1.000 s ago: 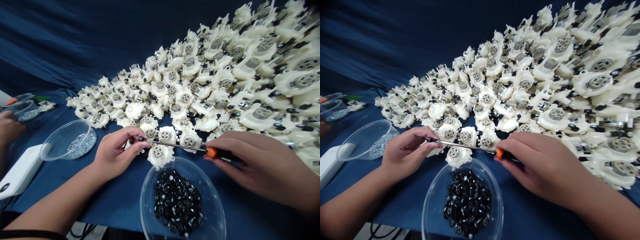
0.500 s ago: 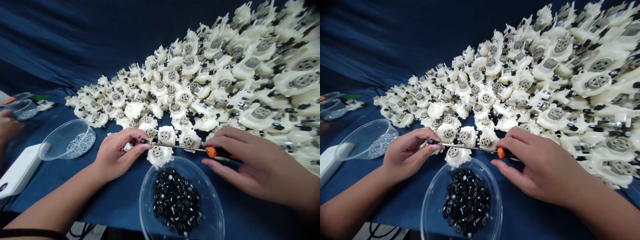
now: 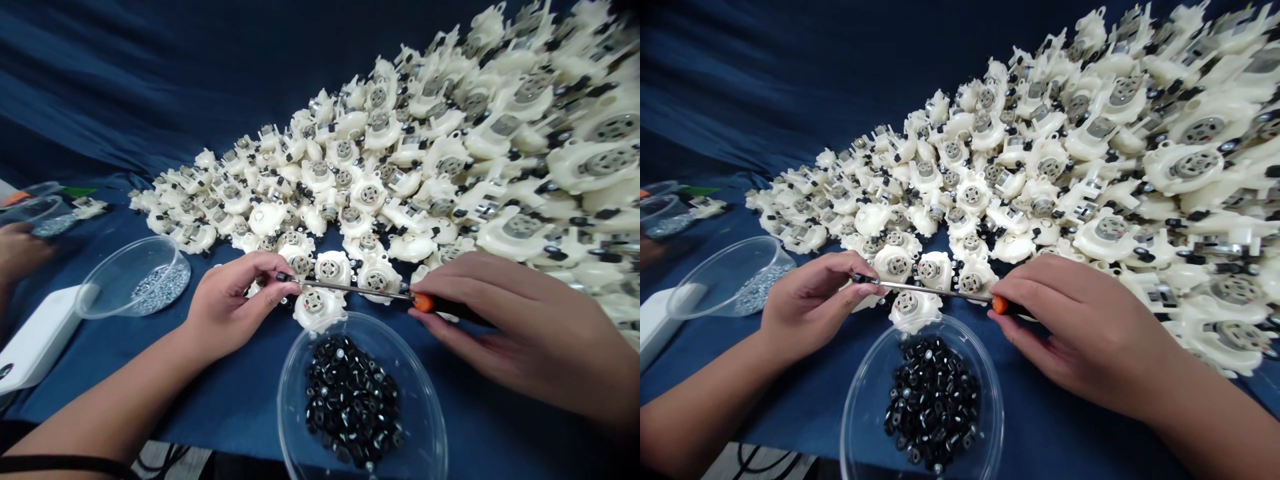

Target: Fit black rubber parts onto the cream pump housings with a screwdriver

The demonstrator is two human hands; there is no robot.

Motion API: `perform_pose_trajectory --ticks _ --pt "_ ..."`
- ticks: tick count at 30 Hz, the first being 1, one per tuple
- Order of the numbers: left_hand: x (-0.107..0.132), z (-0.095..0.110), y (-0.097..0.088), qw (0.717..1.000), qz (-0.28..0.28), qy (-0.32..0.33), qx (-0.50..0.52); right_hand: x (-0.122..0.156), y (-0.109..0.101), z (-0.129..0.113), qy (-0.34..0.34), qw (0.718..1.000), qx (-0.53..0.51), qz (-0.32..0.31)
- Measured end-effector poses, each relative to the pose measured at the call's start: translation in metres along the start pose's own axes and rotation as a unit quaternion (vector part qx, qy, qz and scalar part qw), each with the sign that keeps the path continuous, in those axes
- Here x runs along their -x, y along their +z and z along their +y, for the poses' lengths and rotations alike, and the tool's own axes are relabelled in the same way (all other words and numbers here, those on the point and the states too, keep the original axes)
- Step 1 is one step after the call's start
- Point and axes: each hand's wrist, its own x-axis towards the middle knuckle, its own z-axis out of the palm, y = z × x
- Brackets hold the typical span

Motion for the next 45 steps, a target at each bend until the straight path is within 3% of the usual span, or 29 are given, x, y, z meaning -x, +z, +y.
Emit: perform_pose_trajectory --ticks 6,20,35,45 --pt "-0.001 0.003 -0.001 1.000 -0.011 0.000 -0.004 0.004 0.005 0.001 0.019 0.999 0.012 0.026" --pt "0.001 -0.002 0.003 1.000 0.009 0.001 0.003 0.004 0.007 0.001 0.018 1.000 -0.003 -0.013" --pt "-0.006 0.003 0.001 0.999 -0.033 0.025 0.010 0.005 0.007 0.003 -0.001 1.000 0.011 -0.012" --pt "-0.008 0.003 0.000 0.999 -0.010 0.032 -0.010 0.011 0.010 0.009 0.046 0.998 -0.033 -0.026"
